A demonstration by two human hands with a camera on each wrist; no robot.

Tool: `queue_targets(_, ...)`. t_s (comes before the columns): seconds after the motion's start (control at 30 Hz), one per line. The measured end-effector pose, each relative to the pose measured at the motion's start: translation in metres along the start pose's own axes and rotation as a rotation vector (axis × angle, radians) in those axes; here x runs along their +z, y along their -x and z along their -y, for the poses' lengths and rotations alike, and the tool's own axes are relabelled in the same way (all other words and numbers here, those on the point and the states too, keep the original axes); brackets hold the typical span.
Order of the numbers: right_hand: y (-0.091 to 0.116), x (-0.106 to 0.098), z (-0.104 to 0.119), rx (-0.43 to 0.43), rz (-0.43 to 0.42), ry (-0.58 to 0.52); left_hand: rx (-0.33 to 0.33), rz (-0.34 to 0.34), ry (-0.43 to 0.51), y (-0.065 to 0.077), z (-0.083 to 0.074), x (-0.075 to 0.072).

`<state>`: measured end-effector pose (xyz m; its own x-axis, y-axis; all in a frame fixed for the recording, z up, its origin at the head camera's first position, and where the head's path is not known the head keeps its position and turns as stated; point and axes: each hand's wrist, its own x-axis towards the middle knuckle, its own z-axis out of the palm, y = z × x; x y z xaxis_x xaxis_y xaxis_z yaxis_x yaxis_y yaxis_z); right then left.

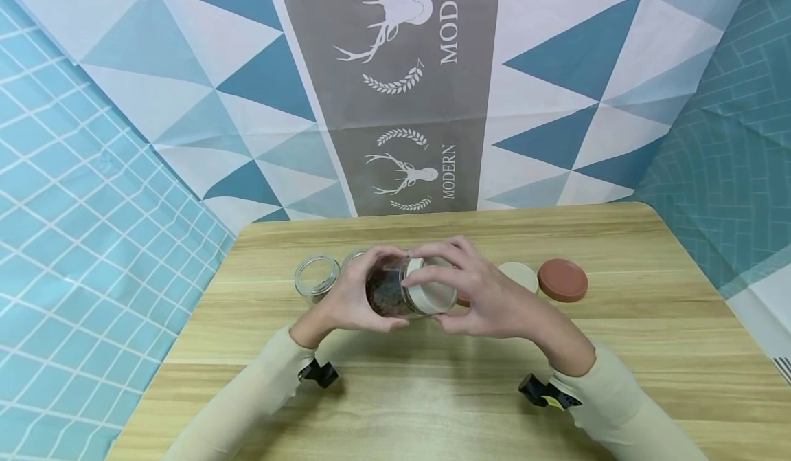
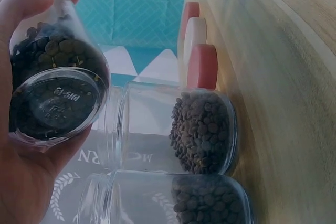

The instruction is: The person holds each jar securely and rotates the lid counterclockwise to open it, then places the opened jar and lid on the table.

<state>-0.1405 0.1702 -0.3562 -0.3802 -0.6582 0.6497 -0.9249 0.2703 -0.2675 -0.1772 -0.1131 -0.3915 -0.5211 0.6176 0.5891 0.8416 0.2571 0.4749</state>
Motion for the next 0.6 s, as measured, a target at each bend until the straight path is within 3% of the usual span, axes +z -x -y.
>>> queue_targets(0.6,0.010,-0.016,-0.014,0.098,-0.026,0.056,-0.136,-0.018,0.094,0.013,0.004,-0.003)
